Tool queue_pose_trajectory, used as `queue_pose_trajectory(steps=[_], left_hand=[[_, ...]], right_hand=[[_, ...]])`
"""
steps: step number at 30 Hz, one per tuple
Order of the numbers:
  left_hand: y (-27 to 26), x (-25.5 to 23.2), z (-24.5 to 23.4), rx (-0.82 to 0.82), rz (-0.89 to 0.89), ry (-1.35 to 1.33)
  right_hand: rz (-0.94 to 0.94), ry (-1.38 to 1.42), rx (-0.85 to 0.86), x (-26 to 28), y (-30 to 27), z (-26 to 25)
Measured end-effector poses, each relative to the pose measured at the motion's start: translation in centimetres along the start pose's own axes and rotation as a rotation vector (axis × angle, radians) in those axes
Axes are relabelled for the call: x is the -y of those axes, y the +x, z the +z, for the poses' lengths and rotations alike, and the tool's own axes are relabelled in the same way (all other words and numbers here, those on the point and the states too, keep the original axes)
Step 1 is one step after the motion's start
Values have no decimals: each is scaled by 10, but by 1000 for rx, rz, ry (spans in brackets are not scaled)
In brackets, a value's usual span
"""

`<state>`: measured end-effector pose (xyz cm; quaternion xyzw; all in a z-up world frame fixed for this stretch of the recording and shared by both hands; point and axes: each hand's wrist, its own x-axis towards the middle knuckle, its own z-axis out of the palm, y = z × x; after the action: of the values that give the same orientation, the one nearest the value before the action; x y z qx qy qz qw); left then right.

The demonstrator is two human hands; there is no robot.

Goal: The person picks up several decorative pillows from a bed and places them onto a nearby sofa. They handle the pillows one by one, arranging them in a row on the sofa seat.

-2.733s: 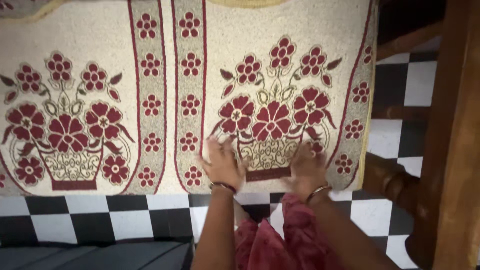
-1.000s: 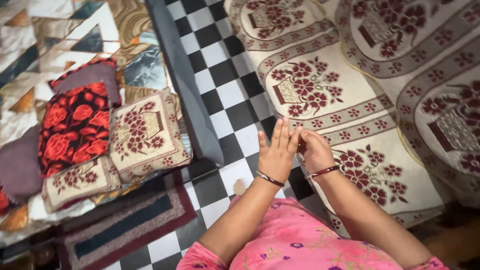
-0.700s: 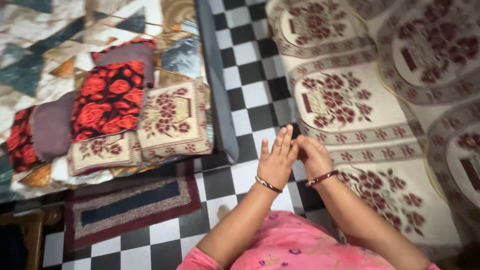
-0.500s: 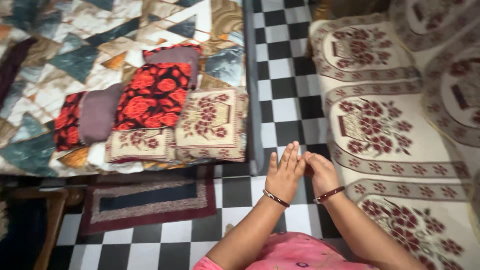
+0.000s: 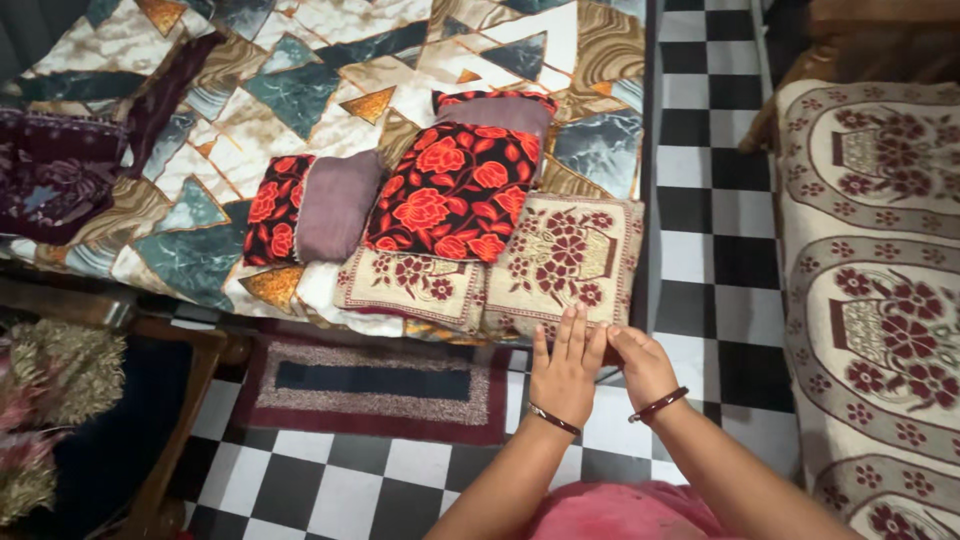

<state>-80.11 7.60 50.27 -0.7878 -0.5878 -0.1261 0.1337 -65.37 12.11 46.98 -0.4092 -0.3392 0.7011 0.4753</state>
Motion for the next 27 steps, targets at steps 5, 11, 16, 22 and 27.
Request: queue_pose_trajectory(steps=[5,11,16,22,27], left_hand=[[16,11,30,63,-65,-10],[66,22,61,147,-168,-134],[100,35,63,203,-165,-77],[140,33,82,193,-320,-20],[158,47,86,190,-281,-15]], right_hand=[[91,13,-19,-15,35,0],[189,-80,56,-3,107,-19],[211,0,122,-2,167,-23],[145,-116,272,3,222,-25],[203,-59,260,7,239,-29]])
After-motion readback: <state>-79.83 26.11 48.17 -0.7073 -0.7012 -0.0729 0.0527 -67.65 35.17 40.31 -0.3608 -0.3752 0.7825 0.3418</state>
